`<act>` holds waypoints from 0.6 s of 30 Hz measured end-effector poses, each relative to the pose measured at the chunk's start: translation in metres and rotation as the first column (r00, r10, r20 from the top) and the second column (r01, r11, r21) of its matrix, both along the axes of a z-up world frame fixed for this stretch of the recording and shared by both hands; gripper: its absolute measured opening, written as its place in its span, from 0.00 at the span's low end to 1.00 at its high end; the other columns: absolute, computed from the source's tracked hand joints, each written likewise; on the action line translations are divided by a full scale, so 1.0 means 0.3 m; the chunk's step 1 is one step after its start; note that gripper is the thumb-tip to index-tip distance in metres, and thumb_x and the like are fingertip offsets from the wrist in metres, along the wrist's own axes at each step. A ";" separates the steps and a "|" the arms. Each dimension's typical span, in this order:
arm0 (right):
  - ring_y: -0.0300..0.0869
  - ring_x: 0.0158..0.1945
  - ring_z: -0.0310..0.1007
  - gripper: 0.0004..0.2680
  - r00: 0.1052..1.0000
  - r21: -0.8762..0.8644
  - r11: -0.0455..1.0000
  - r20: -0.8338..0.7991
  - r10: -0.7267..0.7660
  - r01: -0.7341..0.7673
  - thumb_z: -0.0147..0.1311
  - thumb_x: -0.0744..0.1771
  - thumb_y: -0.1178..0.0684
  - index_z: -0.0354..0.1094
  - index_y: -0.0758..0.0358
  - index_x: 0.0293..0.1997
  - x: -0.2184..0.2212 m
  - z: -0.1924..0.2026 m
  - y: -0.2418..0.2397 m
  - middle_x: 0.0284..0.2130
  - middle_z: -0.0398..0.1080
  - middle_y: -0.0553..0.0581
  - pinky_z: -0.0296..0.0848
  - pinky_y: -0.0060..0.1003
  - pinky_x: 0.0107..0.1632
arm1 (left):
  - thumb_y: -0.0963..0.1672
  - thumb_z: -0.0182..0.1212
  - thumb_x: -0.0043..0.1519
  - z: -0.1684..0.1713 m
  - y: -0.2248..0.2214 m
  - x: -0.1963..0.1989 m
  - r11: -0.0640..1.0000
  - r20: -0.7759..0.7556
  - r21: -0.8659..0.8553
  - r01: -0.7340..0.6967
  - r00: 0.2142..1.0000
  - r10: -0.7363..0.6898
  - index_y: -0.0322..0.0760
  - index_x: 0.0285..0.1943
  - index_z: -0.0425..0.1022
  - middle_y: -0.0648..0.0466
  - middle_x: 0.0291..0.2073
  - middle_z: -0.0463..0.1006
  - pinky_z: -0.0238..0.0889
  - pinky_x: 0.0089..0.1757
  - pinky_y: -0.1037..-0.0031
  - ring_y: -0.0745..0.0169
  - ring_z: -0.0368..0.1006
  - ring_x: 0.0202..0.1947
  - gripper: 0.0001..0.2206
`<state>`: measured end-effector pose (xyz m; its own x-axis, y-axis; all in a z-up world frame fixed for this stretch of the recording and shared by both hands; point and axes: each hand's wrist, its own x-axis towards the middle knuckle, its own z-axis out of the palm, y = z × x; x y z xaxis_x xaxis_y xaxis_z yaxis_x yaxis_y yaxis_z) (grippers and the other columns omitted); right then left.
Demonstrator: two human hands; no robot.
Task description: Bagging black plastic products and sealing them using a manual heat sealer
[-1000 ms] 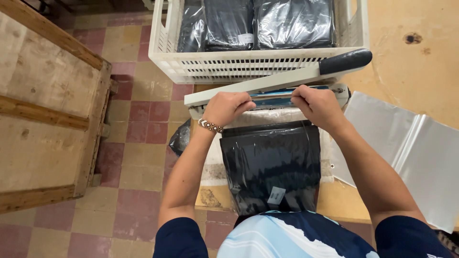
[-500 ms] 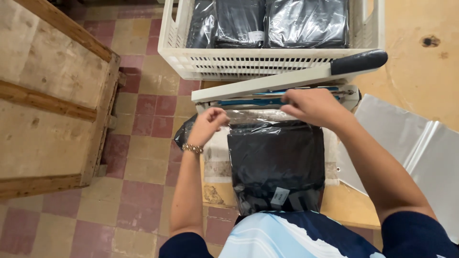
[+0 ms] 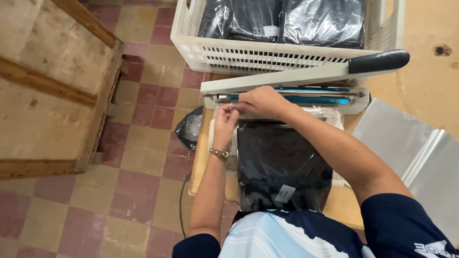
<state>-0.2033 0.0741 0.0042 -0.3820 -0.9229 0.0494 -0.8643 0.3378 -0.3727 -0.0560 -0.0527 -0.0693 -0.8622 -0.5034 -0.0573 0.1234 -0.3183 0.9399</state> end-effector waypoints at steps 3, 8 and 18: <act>0.56 0.39 0.78 0.10 1.000 -0.040 0.999 0.019 -0.003 0.004 0.44 0.72 0.40 0.66 0.50 0.44 -0.002 0.003 0.013 0.32 0.76 0.54 0.77 0.51 0.42 | 0.40 0.62 0.67 -0.106 0.045 -0.013 0.992 0.035 -0.118 0.036 0.999 -0.032 0.38 0.50 0.77 0.55 0.38 0.82 0.72 0.46 0.77 0.70 0.75 0.42 0.05; 0.51 0.35 0.78 0.07 0.999 -0.117 0.993 0.042 0.024 -0.019 0.46 0.73 0.43 0.67 0.49 0.43 -0.001 0.033 0.022 0.29 0.76 0.50 0.77 0.45 0.40 | 0.41 0.58 0.69 -0.122 0.036 -0.003 0.996 0.021 -0.091 -0.019 1.000 0.021 0.39 0.46 0.79 0.55 0.34 0.82 0.70 0.46 0.75 0.70 0.75 0.39 0.05; 0.66 0.42 0.75 0.05 0.971 -0.331 0.942 0.236 0.030 0.051 0.51 0.69 0.54 0.69 0.61 0.47 -0.019 0.032 0.035 0.34 0.76 0.66 0.73 0.59 0.43 | 0.44 0.56 0.71 -0.236 0.005 0.015 0.992 0.097 -0.120 -0.042 0.994 0.054 0.42 0.40 0.81 0.57 0.30 0.82 0.69 0.42 0.78 0.74 0.73 0.34 0.09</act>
